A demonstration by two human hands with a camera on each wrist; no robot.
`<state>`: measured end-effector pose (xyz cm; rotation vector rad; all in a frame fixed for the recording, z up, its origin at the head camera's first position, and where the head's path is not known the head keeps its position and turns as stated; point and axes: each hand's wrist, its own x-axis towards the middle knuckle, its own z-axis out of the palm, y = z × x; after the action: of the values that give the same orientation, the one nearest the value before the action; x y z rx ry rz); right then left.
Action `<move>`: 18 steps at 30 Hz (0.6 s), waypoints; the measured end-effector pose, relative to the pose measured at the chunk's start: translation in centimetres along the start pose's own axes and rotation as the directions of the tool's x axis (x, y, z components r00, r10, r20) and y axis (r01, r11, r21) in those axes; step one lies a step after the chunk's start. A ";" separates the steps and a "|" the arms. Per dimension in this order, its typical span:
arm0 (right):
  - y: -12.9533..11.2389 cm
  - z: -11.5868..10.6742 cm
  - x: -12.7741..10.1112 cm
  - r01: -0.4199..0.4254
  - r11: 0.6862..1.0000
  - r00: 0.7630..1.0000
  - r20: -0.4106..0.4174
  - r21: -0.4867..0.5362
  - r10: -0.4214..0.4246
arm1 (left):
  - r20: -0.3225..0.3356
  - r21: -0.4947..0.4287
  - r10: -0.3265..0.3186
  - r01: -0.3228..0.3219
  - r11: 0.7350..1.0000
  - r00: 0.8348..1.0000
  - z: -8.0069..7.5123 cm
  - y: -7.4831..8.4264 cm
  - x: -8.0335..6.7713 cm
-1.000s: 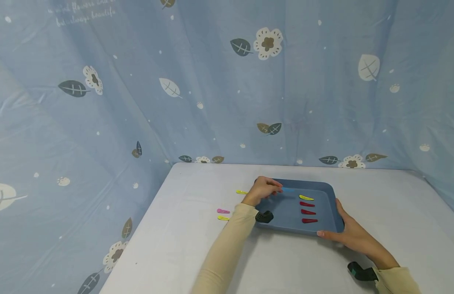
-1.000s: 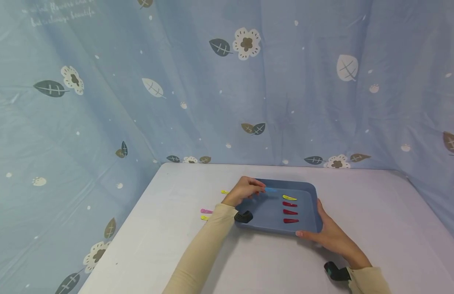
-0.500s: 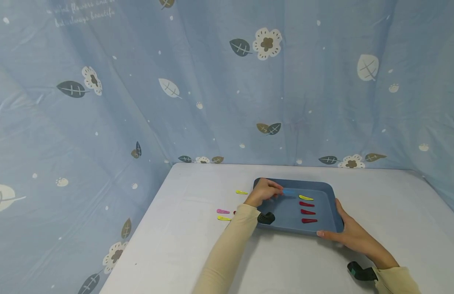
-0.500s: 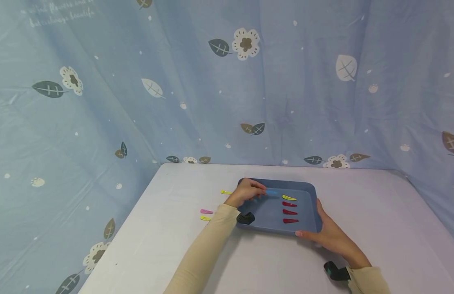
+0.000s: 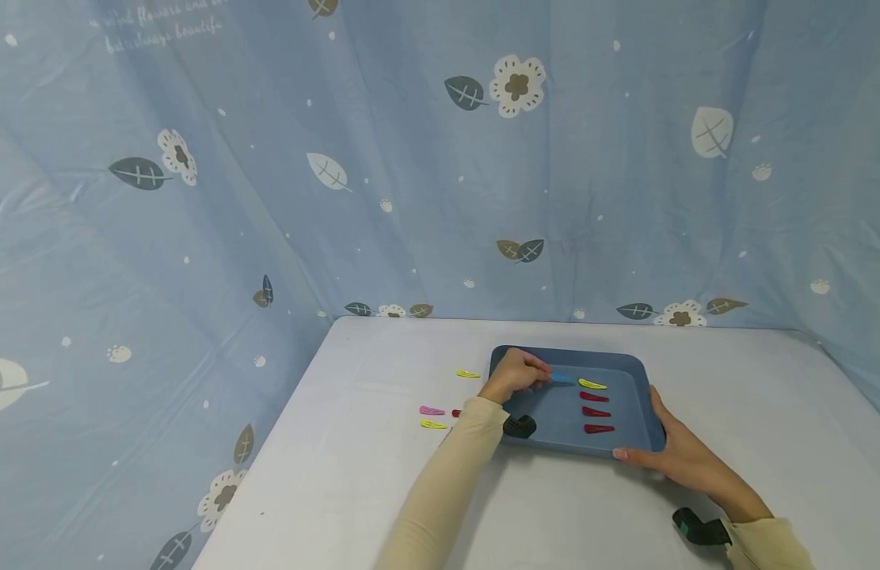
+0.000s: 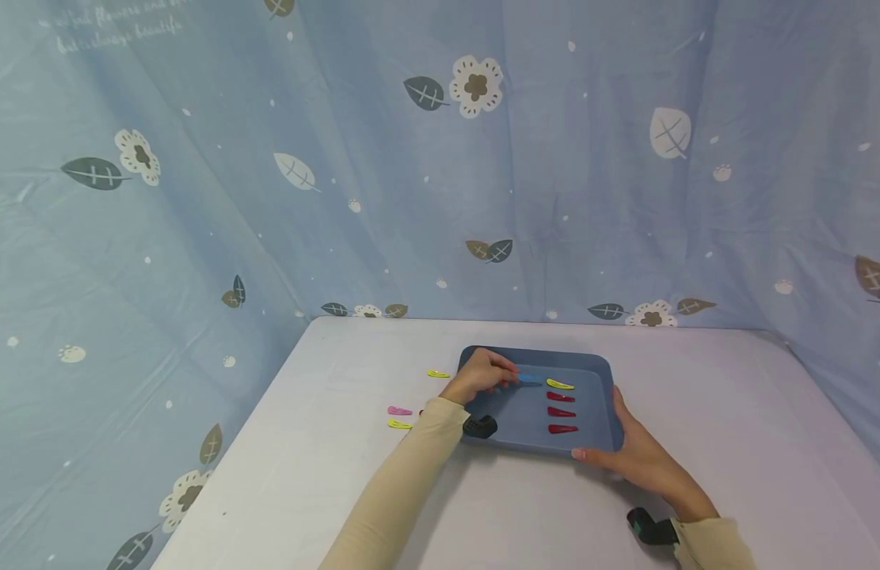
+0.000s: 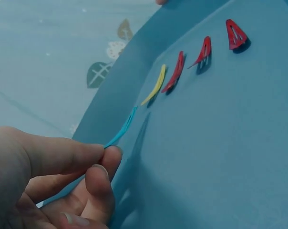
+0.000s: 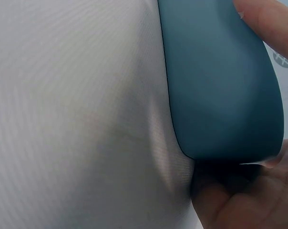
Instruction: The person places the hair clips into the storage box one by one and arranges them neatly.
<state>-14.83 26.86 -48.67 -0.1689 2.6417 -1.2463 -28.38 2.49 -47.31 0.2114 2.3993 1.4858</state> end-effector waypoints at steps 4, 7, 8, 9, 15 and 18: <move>-0.1 0.1 0.1 -0.002 1.000 1.000 -0.001 0.004 0.002 | -0.023 0.030 -0.035 0.036 0.999 0.999 0.2 0.2 0.0; 0.0 0.1 0.1 0.003 1.000 1.000 -0.002 0.006 -0.003 | -0.040 0.063 -0.059 0.061 0.996 0.997 0.4 0.0 0.2; 0.0 0.1 0.1 0.005 1.000 1.000 -0.003 0.008 -0.005 | -0.045 0.071 -0.061 0.064 0.995 0.997 0.4 0.0 0.2; 0.0 0.1 0.1 0.007 1.000 1.000 -0.004 0.010 -0.007 | -0.045 0.074 -0.061 0.064 0.995 0.997 0.5 -0.1 0.3; 0.1 0.0 0.1 0.025 1.000 1.000 -0.015 0.006 -0.025 | -0.030 0.064 -0.030 0.031 0.997 0.999 0.5 -0.2 0.4; 0.1 0.0 0.1 0.039 0.999 0.999 -0.023 0.000 -0.039 | -0.018 0.062 -0.010 0.011 0.998 1.000 0.4 -0.3 0.4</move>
<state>-14.87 26.89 -48.79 -0.2086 2.6698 -1.2690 -28.55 2.83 -47.83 0.2005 2.4586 1.4154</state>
